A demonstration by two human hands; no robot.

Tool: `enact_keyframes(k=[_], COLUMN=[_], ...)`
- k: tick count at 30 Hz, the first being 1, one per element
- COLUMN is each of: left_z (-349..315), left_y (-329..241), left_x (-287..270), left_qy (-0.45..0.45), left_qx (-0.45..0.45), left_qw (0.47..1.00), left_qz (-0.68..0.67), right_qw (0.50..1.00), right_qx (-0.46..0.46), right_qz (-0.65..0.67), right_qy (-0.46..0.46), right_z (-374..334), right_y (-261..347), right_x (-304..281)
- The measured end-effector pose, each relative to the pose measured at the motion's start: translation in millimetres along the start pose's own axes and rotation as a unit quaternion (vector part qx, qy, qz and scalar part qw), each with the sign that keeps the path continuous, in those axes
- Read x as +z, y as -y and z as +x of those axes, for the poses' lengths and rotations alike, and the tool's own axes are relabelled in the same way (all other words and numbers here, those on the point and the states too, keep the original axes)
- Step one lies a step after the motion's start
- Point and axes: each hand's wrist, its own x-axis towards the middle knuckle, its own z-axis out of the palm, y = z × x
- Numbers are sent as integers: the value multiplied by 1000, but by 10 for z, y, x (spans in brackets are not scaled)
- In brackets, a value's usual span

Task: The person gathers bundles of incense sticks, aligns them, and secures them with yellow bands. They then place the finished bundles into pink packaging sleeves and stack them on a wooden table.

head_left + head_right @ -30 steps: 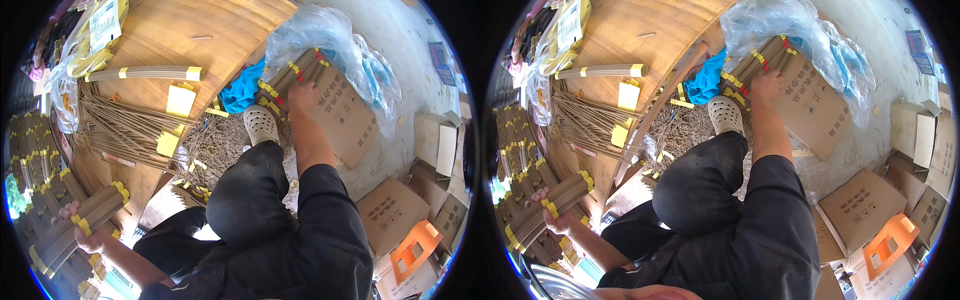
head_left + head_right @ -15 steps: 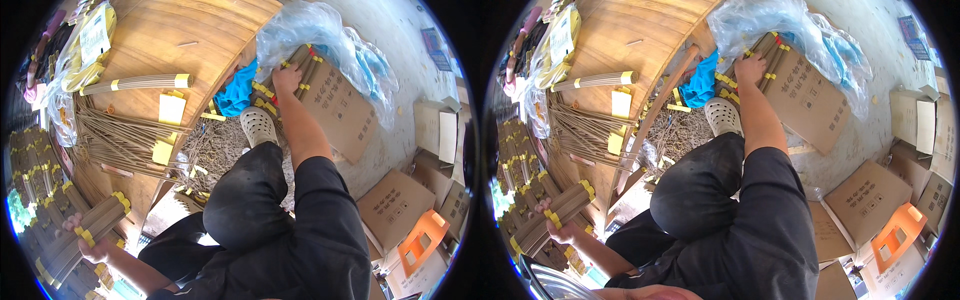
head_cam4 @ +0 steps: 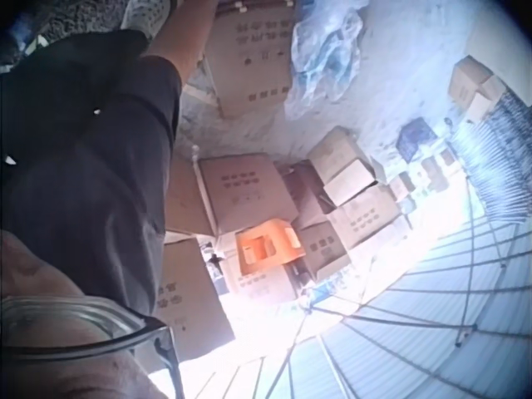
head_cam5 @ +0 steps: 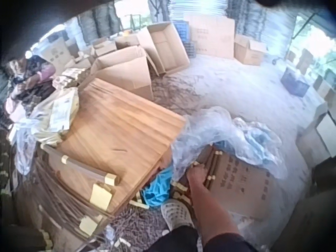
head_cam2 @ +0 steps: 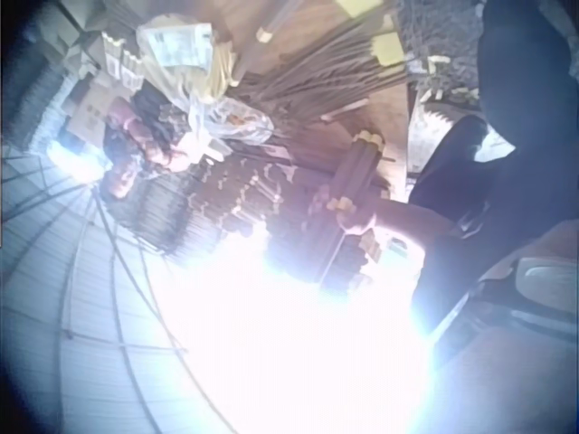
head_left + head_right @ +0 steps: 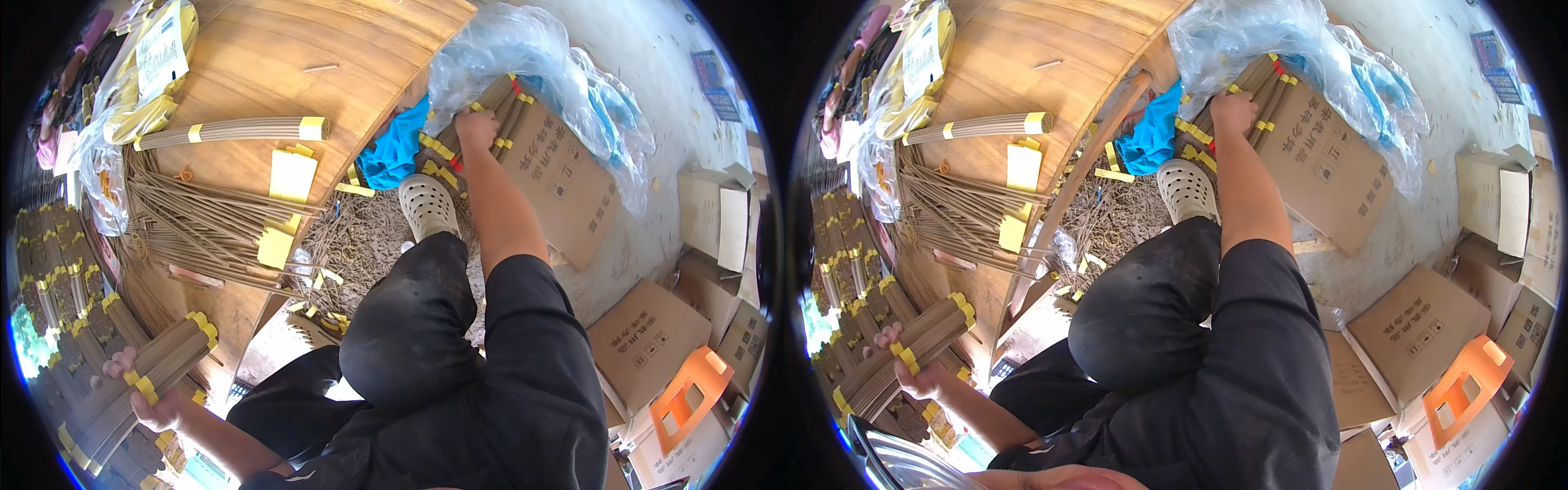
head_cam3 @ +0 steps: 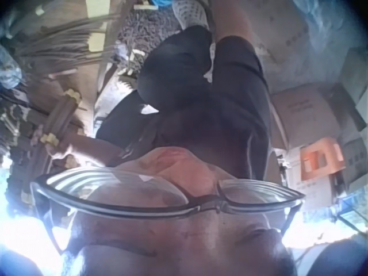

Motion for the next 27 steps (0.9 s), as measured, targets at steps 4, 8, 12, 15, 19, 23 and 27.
enact_keyframes(k=[4,8,12,15,19,23,27], left_z=[40,47,21,22,31,60,49], left_y=[23,33,23,40,28,29,34], left_x=[12,5,-30,-196,-49,-19,-42], left_qy=[9,15,13,42,33,26,21], left_qx=[9,12,12,12,15,13,7], left_qw=[1000,1000,1000,999,999,1000,1000], left_qz=[8,10,0,-27,3,8,9], right_qw=[999,999,999,997,999,990,982], right_qx=[-15,22,18,-38,38,65,90], right_qz=[-34,-10,49,33,35,-106,-132], right_qy=[-18,-27,11,63,1,-71,-101], right_z=[111,175,245,421,447,394,216], right_y=[29,109,35,-148,-469,-733,-634], right_x=[55,78,26,-50,-169,-224,-213])
